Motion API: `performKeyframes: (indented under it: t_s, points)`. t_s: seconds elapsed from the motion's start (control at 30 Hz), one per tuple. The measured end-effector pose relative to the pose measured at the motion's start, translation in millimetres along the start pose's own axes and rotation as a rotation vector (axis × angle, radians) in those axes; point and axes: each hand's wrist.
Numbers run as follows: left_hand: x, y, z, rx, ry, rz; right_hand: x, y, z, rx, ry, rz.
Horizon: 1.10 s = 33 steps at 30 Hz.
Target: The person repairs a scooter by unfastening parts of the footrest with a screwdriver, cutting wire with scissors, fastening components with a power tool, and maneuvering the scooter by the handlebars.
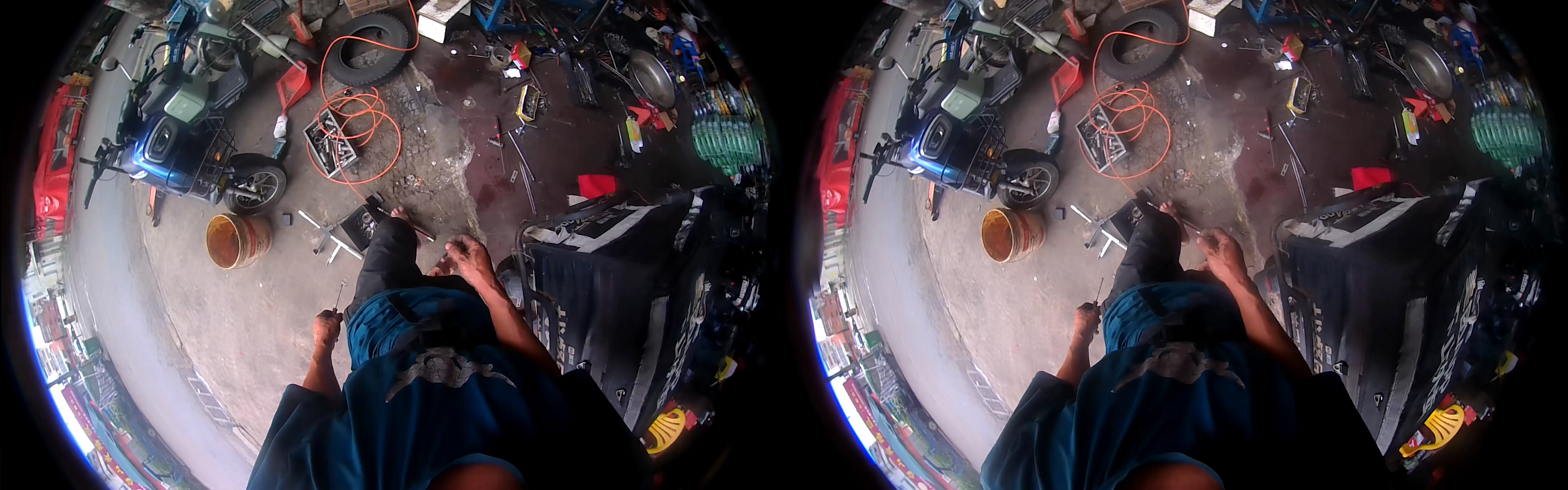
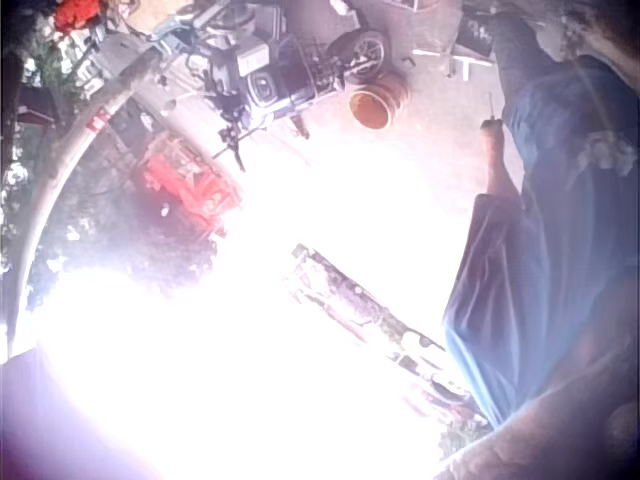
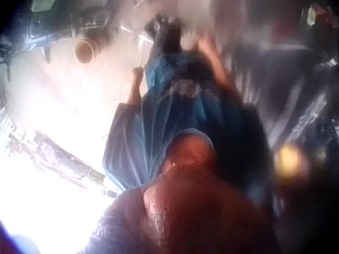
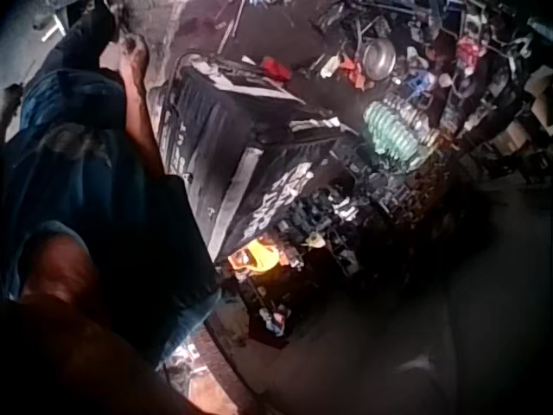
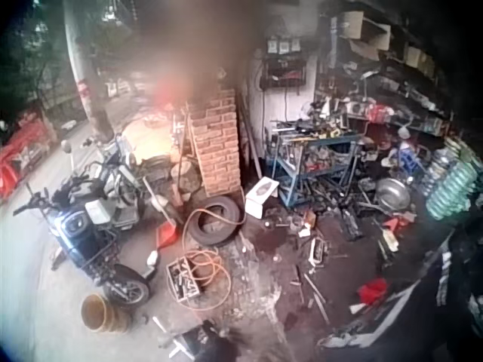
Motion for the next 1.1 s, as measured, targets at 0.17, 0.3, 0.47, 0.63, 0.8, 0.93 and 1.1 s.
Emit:
performKeyframes:
  t_s: [0.17, 0.3, 0.47, 0.63, 0.8, 0.93, 1.1]
  points:
    - [-14.1, 12.7, 126.4, -0.094, -0.307, 0.228, 12.3, 22.1, 39.0, -0.151, -0.094, 0.123]
    - [-125.3, 68.6, 211.8, -0.11, -0.26, 0.285, -6.3, 54.1, 107.8, -0.346, -0.066, 0.018]
    - [-257.1, 178.7, 185.3, -0.247, -0.489, -0.026, 70.1, 39.8, 178.1, -0.375, -0.024, 0.04]
    - [-334.2, 256.8, 140.8, -0.229, -0.394, -0.195, 146.7, -15.6, 280.4, -0.327, 0.103, 0.046]
    - [-308.9, 233.0, 162.0, -0.227, -0.18, -0.329, 306.7, -73.1, 386.2, -0.103, 0.358, 0.014]
    - [-266.4, 167.9, 191.1, -0.401, -0.151, -0.557, 480.1, -113.1, 484.7, 0.001, 0.651, -0.037]
    - [-277.5, 141.5, 169.2, -0.387, 0.253, -0.731, 699.2, -179.4, 594.7, -0.012, 1.044, -0.237]
Point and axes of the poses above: each hand's wrist, its own z-axis towards the middle knuckle, its own y-axis out of the back of the hand, x = y × z, and after that the axes turned 12 degrees about z, right-handed
